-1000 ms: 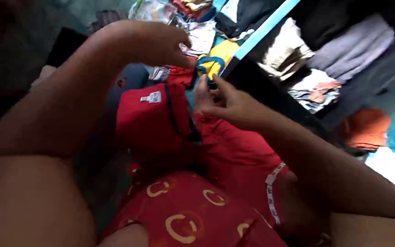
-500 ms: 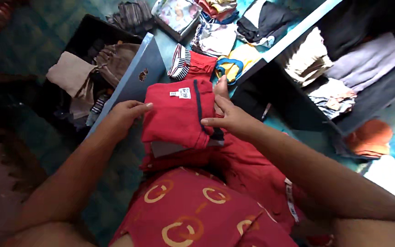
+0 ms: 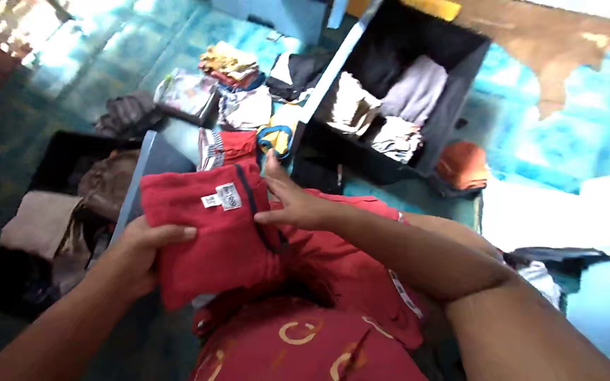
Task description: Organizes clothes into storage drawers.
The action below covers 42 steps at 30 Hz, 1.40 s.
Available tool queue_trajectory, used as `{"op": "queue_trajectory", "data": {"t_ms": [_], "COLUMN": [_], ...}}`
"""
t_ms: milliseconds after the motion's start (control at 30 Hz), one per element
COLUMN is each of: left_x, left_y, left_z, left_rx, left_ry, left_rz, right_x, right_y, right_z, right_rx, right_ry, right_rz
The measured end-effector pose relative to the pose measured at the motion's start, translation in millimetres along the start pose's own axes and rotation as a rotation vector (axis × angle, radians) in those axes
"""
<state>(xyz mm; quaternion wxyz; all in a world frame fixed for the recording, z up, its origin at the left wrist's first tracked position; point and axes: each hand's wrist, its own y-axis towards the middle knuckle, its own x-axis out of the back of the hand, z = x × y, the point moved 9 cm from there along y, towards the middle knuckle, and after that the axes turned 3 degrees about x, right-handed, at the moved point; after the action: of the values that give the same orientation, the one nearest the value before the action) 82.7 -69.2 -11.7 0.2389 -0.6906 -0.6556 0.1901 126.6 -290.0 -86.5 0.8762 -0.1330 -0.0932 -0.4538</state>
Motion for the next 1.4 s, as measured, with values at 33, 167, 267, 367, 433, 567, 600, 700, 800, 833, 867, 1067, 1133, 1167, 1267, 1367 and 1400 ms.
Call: {"op": "queue_trajectory", "data": {"t_ms": [33,167,267,367,433,567,600,700,800,833,867,1067,1133,1167,1267,1367,1400], "left_x": [-4.4,-33.3,-73.9,-132.6,-153.6,-161.7,-163.8,-169.8,-173.0,-174.5,-176.1,-167.3,-164.1,-164.8,-169.1,-169.4,-169.1], "left_y": [-1.0,8.1,33.7,44.1,69.3,113.5,119.1,127.3,137.2,139.6,143.0,184.4,190.5,192.5,198.6,206.6,209.2], "left_z": [-18.1,-82.8,-116.0,-124.6,-106.8,-64.5,-59.1,-50.4,-43.7,-40.7,-37.2,-4.0,-1.8,-2.0,1.8,7.9,9.7], "left_rx": [-0.052,-0.219,-0.298,-0.303,-0.213,-0.086,-0.088,-0.098,-0.139,-0.157,-0.173,-0.032,-0.003,-0.014,-0.03,0.028,0.043], "left_ry": [0.021,0.037,0.045,0.034,0.059,0.006,-0.017,-0.054,-0.145,-0.19,-0.221,-0.247,-0.244,-0.242,-0.259,-0.279,-0.286], "left_rz": [0.027,0.202,0.388,0.368,0.317,0.184,0.181,0.194,0.258,0.293,0.334,0.396,0.362,0.391,0.476,0.474,0.462], "right_x": [17.6,75.1,87.4,93.3,102.3,124.0,127.7,128.2,135.4,143.6,155.5,311.4,374.7,402.1,459.9,486.1,492.7], "right_y": [-1.6,-13.6,-16.6,-34.3,-32.6,-39.2,-39.3,-33.1,-31.9,-33.4,-36.4,-91.2,-108.6,-114.7,-120.2,-105.0,-97.4], "right_z": [2.2,-3.7,-16.6,-24.5,-34.1,-42.1,-41.6,-52.0,-59.0,-57.8,-55.3,-57.1,-95.0,-116.6,-180.4,-223.4,-233.0], "right_rx": [0.002,-0.069,-0.023,0.037,0.198,0.043,-0.038,-0.166,-0.17,-0.15,-0.123,-0.062,-0.108,-0.124,-0.181,-0.353,-0.422], "right_ry": [0.035,0.52,0.859,1.076,1.228,1.051,1.024,1.012,1.005,0.975,0.93,0.595,0.498,0.446,0.332,0.405,0.395], "right_rz": [-0.029,-0.108,-0.163,-0.339,-0.253,-0.173,-0.177,-0.263,-0.362,-0.39,-0.424,-1.085,-1.335,-1.427,-1.535,-1.499,-1.473]}}
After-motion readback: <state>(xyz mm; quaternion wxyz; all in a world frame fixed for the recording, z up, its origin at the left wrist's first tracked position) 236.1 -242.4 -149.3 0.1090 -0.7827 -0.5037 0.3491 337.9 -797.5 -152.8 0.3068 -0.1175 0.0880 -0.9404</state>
